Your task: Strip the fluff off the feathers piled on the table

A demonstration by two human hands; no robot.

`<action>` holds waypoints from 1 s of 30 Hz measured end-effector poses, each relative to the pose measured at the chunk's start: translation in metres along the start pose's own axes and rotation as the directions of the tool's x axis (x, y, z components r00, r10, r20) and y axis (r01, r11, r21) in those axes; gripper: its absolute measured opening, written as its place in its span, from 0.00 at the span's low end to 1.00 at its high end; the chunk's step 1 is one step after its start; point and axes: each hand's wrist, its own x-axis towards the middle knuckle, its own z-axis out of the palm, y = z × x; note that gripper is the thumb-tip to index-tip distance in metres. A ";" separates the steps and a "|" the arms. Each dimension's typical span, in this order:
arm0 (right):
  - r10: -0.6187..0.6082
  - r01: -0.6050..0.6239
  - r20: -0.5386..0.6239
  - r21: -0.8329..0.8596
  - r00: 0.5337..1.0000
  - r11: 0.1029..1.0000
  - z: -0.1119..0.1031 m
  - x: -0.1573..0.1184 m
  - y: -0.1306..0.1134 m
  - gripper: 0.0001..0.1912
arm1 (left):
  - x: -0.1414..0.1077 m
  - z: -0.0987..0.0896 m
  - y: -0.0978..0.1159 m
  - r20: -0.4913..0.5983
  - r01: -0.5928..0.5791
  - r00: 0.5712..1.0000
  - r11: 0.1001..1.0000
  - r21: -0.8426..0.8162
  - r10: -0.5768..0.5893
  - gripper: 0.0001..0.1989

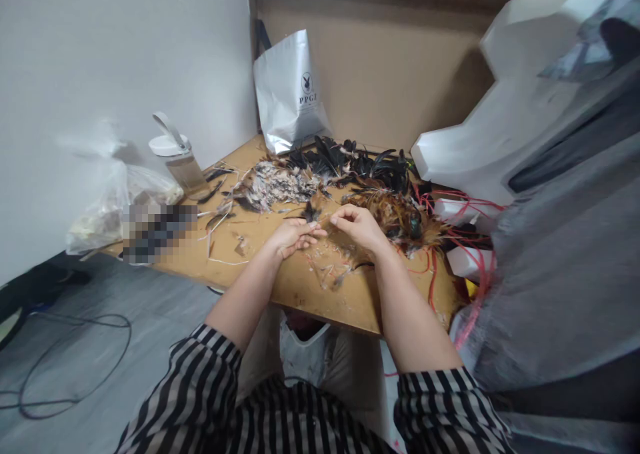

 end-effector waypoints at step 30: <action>-0.341 0.418 0.243 -0.456 0.908 0.786 0.007 -0.006 -0.021 0.07 | -0.012 0.015 -0.005 0.311 -0.123 0.950 0.857 0.500 -0.045 0.14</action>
